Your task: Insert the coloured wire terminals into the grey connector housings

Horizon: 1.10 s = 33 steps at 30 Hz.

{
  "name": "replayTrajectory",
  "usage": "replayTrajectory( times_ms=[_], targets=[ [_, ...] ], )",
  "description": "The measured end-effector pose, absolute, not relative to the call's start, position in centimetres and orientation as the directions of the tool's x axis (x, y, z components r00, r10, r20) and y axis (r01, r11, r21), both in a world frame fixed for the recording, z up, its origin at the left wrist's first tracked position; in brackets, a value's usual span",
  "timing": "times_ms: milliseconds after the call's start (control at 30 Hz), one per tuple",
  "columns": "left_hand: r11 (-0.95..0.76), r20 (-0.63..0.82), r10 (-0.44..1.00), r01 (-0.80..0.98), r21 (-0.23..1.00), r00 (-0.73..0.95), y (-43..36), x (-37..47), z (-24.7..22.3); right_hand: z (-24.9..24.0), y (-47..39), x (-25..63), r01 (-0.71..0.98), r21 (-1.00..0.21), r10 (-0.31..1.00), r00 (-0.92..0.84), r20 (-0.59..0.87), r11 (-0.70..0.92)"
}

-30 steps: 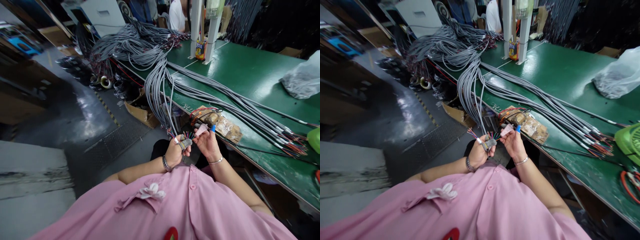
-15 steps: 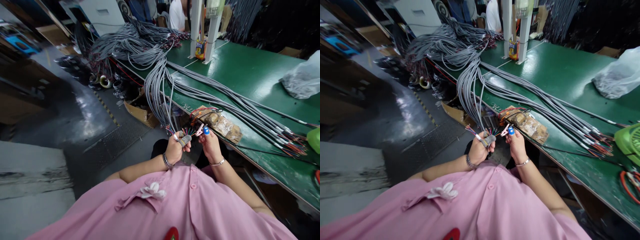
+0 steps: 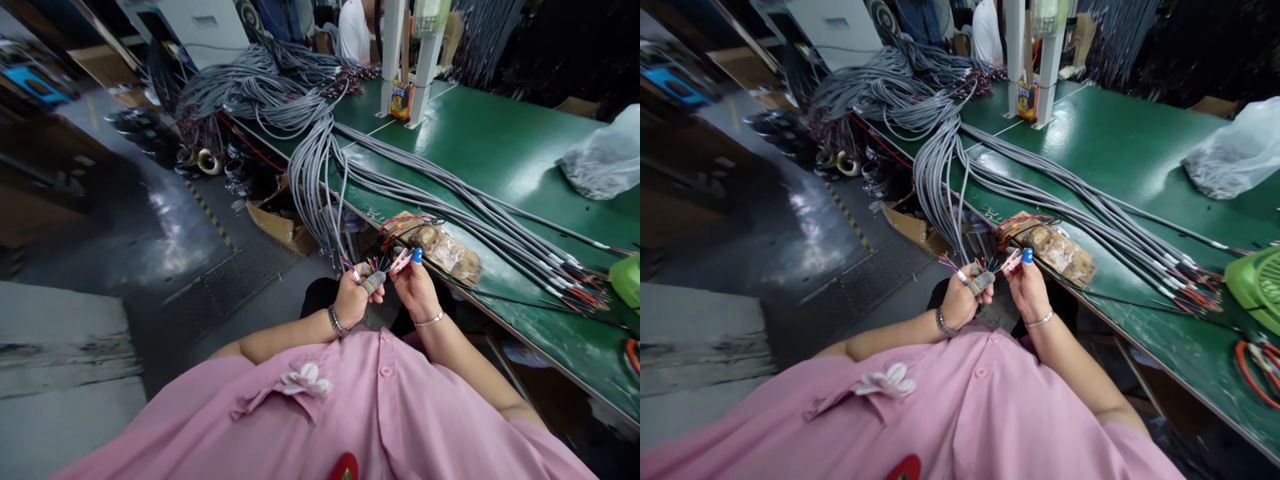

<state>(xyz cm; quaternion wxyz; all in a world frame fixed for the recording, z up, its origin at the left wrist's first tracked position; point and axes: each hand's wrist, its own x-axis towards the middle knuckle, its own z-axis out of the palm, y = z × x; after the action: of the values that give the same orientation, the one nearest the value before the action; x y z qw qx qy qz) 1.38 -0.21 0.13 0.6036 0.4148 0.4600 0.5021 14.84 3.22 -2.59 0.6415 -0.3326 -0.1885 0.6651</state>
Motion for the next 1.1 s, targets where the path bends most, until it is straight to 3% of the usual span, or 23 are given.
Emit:
replayTrajectory(
  times_ms=[567, 1100],
  targets=[
    [0.161, -0.142, 0.984, -0.184, 0.97, 0.109, -0.5, 1.3, -0.6, -3.1, 3.1, 14.4, -0.815, -0.569, 0.971, 0.035, -0.238, -0.11],
    [0.159, -0.136, 0.979, -0.155, 0.975, 0.151, -0.5, 1.4, -1.1, -3.2, 3.3, 14.5, -0.795, -0.601, 0.975, 0.066, -0.211, -0.077]
  ],
)
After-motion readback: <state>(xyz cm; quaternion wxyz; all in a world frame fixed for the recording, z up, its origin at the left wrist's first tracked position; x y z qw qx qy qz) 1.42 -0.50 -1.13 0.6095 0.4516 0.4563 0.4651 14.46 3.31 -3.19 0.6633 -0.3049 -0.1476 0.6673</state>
